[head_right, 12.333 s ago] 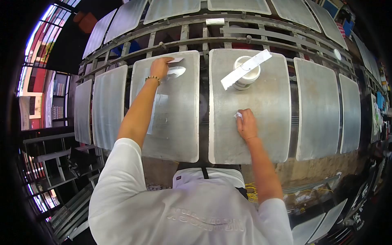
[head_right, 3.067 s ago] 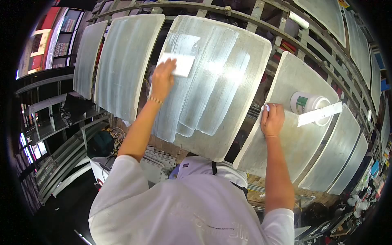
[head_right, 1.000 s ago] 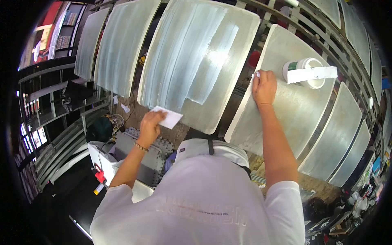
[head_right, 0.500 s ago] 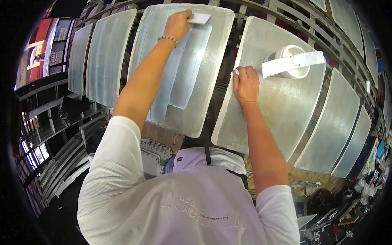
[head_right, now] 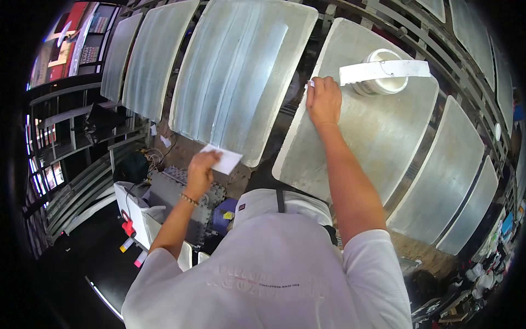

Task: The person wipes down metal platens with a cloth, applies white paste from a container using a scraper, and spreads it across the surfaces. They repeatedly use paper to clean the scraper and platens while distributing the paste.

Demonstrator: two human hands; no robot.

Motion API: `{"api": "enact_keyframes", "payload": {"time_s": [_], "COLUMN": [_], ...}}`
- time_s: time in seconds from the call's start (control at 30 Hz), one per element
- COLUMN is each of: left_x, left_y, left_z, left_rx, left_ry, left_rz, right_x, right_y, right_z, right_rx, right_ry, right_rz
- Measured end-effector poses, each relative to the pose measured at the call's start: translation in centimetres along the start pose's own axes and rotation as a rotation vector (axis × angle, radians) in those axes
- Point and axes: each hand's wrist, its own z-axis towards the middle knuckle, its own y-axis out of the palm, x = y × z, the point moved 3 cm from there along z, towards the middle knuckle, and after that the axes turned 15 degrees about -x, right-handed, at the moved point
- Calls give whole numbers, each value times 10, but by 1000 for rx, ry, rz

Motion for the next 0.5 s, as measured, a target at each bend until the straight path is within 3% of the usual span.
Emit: {"api": "enact_keyframes", "payload": {"time_s": [0.13,0.23,0.37,0.5], "left_x": [5,17,44,47], "left_y": [-47,-80,-106,-86], "left_z": [123,264,410,434], "left_rx": [274,414,418,269], "left_ry": [146,311,333,195], "left_rz": [-117,51,82,144], "right_x": [0,0,1,2], "right_y": [-1,-1,-3,0], "right_z": [-1,0,1,-6], "right_rx": [2,2,12,8], "right_ry": [11,15,12,20], "right_rz": [6,22,30,67]}}
